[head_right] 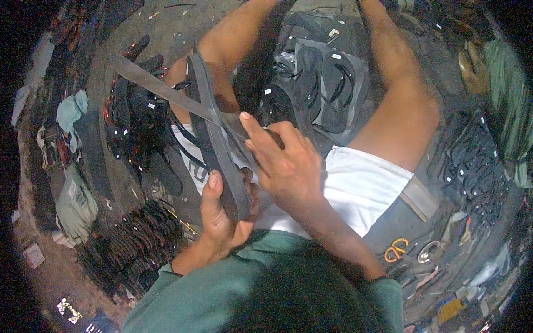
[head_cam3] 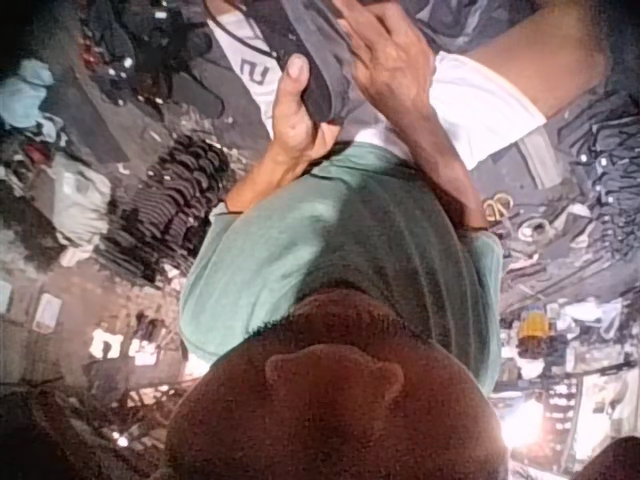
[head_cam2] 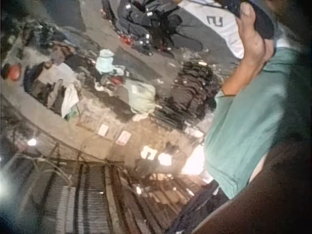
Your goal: The person sits on the ground and uses a large knife to trim excess rubber from the straps of black flip-flops. They repeatedly cut small pieces from the strap edges and discard the trimmings onto the floor.
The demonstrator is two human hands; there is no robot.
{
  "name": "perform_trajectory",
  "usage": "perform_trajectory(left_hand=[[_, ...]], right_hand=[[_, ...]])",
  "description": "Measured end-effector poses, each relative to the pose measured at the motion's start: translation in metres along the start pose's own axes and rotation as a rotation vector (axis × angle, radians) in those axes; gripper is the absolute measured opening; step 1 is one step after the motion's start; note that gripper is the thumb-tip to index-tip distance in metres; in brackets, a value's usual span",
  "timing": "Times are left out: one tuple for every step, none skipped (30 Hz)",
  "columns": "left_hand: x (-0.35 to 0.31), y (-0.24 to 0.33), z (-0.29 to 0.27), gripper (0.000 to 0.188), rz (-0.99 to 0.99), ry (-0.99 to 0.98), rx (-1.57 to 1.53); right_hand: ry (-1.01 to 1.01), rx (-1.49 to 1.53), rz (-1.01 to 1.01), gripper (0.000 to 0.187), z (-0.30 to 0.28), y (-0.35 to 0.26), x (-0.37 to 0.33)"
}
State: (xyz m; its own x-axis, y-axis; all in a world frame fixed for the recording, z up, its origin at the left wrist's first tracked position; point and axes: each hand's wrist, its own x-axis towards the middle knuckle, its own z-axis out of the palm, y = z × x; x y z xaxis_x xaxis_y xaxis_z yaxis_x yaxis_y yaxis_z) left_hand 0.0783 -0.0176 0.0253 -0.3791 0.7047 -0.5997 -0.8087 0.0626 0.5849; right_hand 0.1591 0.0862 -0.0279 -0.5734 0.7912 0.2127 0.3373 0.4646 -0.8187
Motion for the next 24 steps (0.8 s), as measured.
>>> perform_trajectory(left_hand=[[0.001, 0.000, 0.002, 0.041, 0.007, 0.004, -0.002], [0.001, 0.001, 0.002, 0.041, 0.001, 0.011, -0.004], [0.006, 0.001, 0.004, 0.040, 0.006, 0.012, -0.002], [0.004, 0.001, 0.005, 0.040, 0.003, 0.025, -0.003], [0.006, 0.001, 0.007, 0.040, 0.006, 0.035, -0.003], [0.005, 0.000, 0.007, 0.040, 0.003, 0.042, 0.004], [0.005, 0.000, 0.007, 0.041, 0.000, 0.048, 0.012], [0.005, -0.001, 0.006, 0.041, -0.003, 0.046, 0.027], [0.005, -0.003, 0.002, 0.041, -0.001, 0.043, 0.023], [0.006, -0.005, -0.002, 0.042, 0.003, 0.040, 0.020], [0.007, -0.007, -0.011, 0.042, 0.009, 0.037, -0.001], [0.008, -0.007, -0.015, 0.042, 0.016, 0.032, -0.022], [0.007, -0.003, -0.014, 0.042, 0.020, 0.011, 0.010], [0.007, -0.002, -0.014, 0.043, 0.009, 0.009, 0.007], [0.006, -0.001, -0.013, 0.043, 0.001, 0.004, 0.004], [0.003, -0.001, -0.015, 0.044, -0.005, 0.005, 0.004], [-0.005, -0.008, -0.019, 0.051, -0.038, 0.010, 0.020], [-0.010, -0.013, -0.020, 0.064, -0.093, -0.007, 0.036], [-0.017, -0.018, -0.026, 0.066, -0.111, -0.029, 0.112], [-0.017, -0.019, -0.033, 0.067, -0.121, -0.065, 0.185], [-0.020, -0.013, -0.042, 0.071, -0.108, -0.051, 0.270], [-0.022, -0.008, -0.046, 0.071, -0.126, -0.065, 0.328], [-0.023, -0.001, -0.050, 0.071, -0.145, -0.081, 0.385], [-0.024, 0.003, -0.053, 0.071, -0.152, -0.101, 0.436]], right_hand=[[-0.005, 0.003, -0.003, 0.052, -0.001, -0.002, 0.003], [0.007, 0.002, -0.010, 0.052, 0.000, -0.002, 0.006], [0.024, 0.002, -0.022, 0.051, 0.001, -0.001, 0.010], [0.041, 0.001, -0.034, 0.051, 0.002, 0.000, 0.016], [0.038, 0.026, -0.026, 0.050, 0.002, 0.000, 0.022], [0.031, 0.051, -0.011, 0.048, 0.002, 0.000, 0.027], [0.024, 0.076, 0.004, 0.047, 0.003, 0.000, 0.032], [0.018, 0.092, 0.000, 0.046, 0.004, 0.002, 0.036], [0.012, 0.108, -0.007, 0.044, 0.005, 0.004, 0.042], [0.006, 0.124, -0.014, 0.043, 0.005, 0.006, 0.047], [0.016, 0.141, -0.035, 0.039, 0.005, 0.005, 0.051], [-0.002, 0.117, -0.026, 0.038, 0.004, 0.003, 0.056], [-0.020, 0.092, -0.016, 0.037, 0.003, 0.002, 0.060], [-0.038, 0.068, -0.006, 0.036, 0.003, -0.001, 0.063], [-0.040, 0.041, 0.024, 0.034, 0.001, -0.005, 0.067], [-0.035, 0.000, 0.053, 0.034, 0.005, -0.003, 0.070], [-0.030, -0.039, 0.083, 0.034, 0.013, 0.007, 0.080], [-0.009, -0.098, 0.129, 0.035, 0.014, 0.018, 0.092], [-0.066, -0.038, 0.226, 0.037, 0.013, 0.034, 0.107], [0.029, 0.084, 0.215, 0.039, 0.019, 0.058, 0.113], [0.045, 0.215, 0.238, 0.042, 0.018, 0.061, 0.116], [0.044, 0.342, 0.277, 0.044, 0.011, 0.055, 0.113], [-0.017, 0.580, 0.384, 0.048, -0.002, 0.047, 0.103], [-0.053, 0.696, 0.366, 0.047, -0.011, 0.027, 0.089]])
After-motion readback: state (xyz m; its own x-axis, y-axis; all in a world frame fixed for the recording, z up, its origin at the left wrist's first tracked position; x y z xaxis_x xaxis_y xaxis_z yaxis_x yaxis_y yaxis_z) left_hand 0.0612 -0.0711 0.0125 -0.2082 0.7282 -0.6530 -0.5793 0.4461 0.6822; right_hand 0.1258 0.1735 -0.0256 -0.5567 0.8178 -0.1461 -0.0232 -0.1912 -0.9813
